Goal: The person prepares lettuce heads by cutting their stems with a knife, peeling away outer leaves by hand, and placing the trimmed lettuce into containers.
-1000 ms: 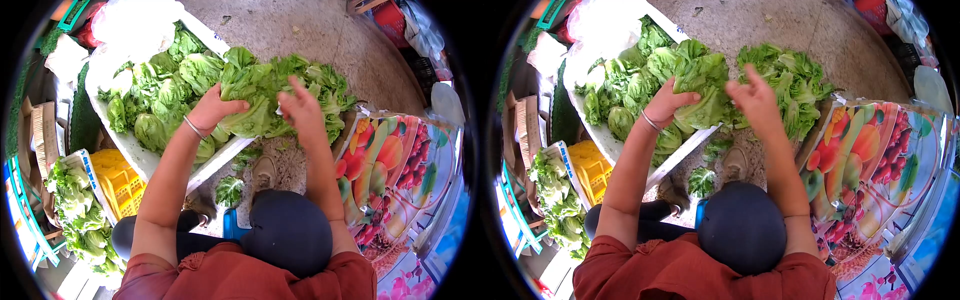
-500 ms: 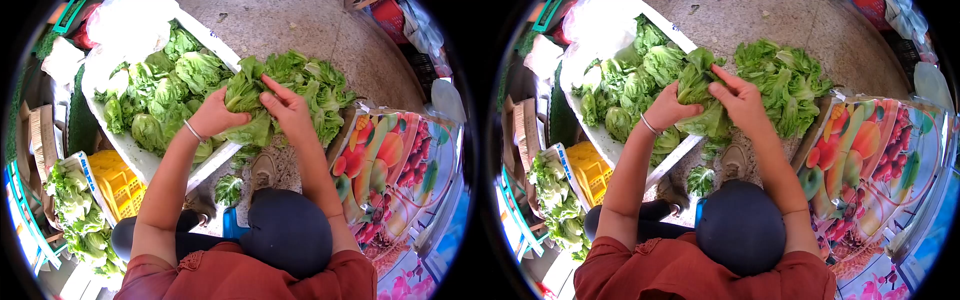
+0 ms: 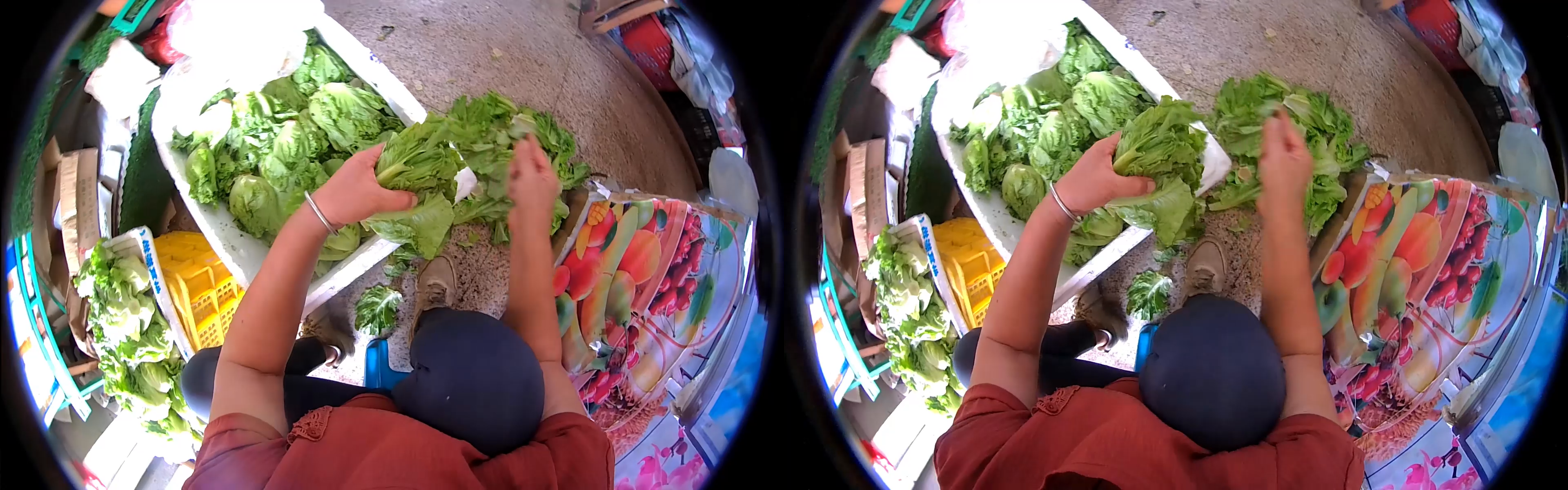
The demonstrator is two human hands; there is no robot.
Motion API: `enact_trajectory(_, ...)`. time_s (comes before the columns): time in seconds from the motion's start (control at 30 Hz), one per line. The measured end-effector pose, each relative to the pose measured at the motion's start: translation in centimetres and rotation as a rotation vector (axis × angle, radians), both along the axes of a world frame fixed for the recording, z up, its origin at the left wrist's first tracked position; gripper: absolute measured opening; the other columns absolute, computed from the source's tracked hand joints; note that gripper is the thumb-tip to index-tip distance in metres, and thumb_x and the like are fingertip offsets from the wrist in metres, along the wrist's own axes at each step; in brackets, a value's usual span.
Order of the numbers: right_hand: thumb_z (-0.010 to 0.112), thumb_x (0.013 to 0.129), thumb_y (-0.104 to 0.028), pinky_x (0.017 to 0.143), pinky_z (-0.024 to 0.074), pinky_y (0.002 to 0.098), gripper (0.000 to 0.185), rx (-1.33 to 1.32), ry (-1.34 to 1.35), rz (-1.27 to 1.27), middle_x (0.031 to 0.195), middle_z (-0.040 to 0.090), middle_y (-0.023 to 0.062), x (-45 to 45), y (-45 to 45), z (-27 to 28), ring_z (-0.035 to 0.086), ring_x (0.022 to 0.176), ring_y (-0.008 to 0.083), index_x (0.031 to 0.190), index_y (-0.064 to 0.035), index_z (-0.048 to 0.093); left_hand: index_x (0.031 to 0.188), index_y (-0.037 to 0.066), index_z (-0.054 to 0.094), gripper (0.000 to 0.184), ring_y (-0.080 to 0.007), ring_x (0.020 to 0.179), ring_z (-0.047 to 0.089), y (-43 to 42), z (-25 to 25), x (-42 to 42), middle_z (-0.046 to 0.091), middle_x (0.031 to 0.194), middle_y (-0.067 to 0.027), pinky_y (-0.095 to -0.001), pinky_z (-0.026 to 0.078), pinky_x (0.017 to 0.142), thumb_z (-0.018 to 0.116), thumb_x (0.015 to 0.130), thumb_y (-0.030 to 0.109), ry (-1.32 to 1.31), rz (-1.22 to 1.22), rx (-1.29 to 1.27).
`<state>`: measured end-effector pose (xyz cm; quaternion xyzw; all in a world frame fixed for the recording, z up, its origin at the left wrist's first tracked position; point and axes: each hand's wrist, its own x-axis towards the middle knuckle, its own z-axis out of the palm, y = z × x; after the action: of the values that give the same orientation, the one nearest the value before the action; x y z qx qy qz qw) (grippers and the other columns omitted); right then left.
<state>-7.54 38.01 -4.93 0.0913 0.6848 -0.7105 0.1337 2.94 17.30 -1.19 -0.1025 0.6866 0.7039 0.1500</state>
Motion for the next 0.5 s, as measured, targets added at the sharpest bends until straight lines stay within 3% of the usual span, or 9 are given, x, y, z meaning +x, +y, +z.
enact_trajectory(0.1, 0.057, 0.084, -0.025, 0.037, 0.0242, 0.0181, 0.038, 0.023, 0.057, -0.182, 0.06, 0.045, -0.0038, 0.4, 0.5, 0.2, 0.034, 0.044, 0.0028, 0.119, -0.0095, 0.051, 0.112, -0.001, 0.047, 0.052, -0.0119, 0.087, 0.055, -1.1, 1.5, 0.9, 0.059, 0.099, -0.0058, -0.0261, 0.043, 0.081, 0.069, 0.066, 0.007, -0.081, 0.048, -0.056)
enact_trajectory(0.13, 0.057, 0.084, -0.025, 0.037, 0.0242, 0.0181, 0.038, 0.002, 0.062, -0.155, 0.06, 0.045, -0.0038, 0.6, 0.9, 0.2, 0.034, 0.044, 0.0028, 0.119, -0.0095, 0.051, 0.112, -0.001, 0.047, 0.052, -0.0119, 0.087, 0.055, -1.5, 1.5, 1.3, 0.059, 0.099, -0.0058, -0.0261, 0.043, 0.081, 0.069, 0.066, 0.007, -0.075, 0.077, -0.075)
enact_trajectory(0.2, 0.055, 0.085, -0.028, 0.037, 0.025, 0.0185, 0.037, 0.183, -0.125, -0.02, 0.061, 0.045, -0.0035, 0.0, 2.0, 0.4, 0.034, 0.044, 0.0033, 0.116, -0.0095, 0.052, 0.12, -0.003, 0.042, 0.063, -0.0177, 0.102, 0.05, -2.8, 1.7, 2.1, 0.055, 0.111, -0.0114, -0.0304, 0.039, 0.089, 0.071, 0.067, 0.017, -0.143, 0.217, 0.023)
enact_trajectory(0.23, 0.055, 0.085, -0.029, 0.037, 0.0255, 0.0186, 0.036, 0.201, -0.112, -0.008, 0.061, 0.045, -0.0036, 0.0, 2.0, 1.3, 0.034, 0.044, 0.0033, 0.115, -0.0102, 0.052, 0.127, -0.003, 0.035, 0.077, -0.0228, 0.118, 0.038, -3.0, 3.5, 2.7, 0.046, 0.123, -0.0167, -0.0343, 0.033, 0.096, 0.071, 0.068, 0.029, -0.274, 0.395, -0.214)
enact_trajectory(0.27, 0.055, 0.084, -0.03, 0.037, 0.0259, 0.0188, 0.035, 0.217, -0.103, 0.02, 0.061, 0.045, -0.0038, 0.4, 1.9, 2.1, 0.034, 0.044, 0.0034, 0.114, -0.0109, 0.053, 0.132, -0.001, 0.028, 0.083, -0.0243, 0.126, 0.025, -4.4, 6.8, 3.7, 0.037, 0.13, -0.0185, -0.0369, 0.027, 0.101, 0.067, 0.07, 0.04, -0.235, 0.276, 0.041)
enact_trajectory(0.33, 0.053, 0.086, -0.026, 0.035, 0.0233, 0.0174, 0.037, 0.164, 0.054, 0.023, 0.06, 0.042, -0.0042, 1.9, 1.1, 3.7, 0.031, 0.043, 0.0036, 0.121, -0.0124, 0.05, 0.128, 0.001, 0.036, 0.069, -0.0235, 0.119, 0.038, -5.8, 10.3, 6.2, 0.045, 0.124, -0.0158, -0.0368, 0.032, 0.098, 0.062, 0.075, 0.038, -0.112, 0.449, 0.304)
enact_trajectory(0.43, 0.052, 0.087, -0.027, 0.036, 0.0224, 0.0197, 0.044, 0.25, 0.038, 0.111, 0.061, 0.042, -0.0032, 3.3, -0.4, 4.7, 0.03, 0.044, 0.0039, 0.127, -0.0128, 0.043, 0.113, 0.004, 0.049, 0.043, -0.0202, 0.095, 0.058, -9.6, 11.9, 10.4, 0.058, 0.108, -0.0077, -0.0352, 0.043, 0.09, 0.055, 0.082, 0.033, 0.216, 0.615, 0.672)
enact_trajectory(0.5, 0.052, 0.087, -0.03, 0.037, 0.0229, 0.0207, 0.043, 0.243, -0.028, 0.18, 0.061, 0.043, -0.0029, 4.3, -1.5, 5.4, 0.031, 0.045, 0.0036, 0.125, -0.0111, 0.044, 0.112, 0.008, 0.05, 0.048, -0.0183, 0.098, 0.055, -11.0, 14.4, 14.7, 0.058, 0.108, -0.0061, -0.0368, 0.042, 0.086, 0.054, 0.08, 0.043, 0.21, 0.856, 0.526)
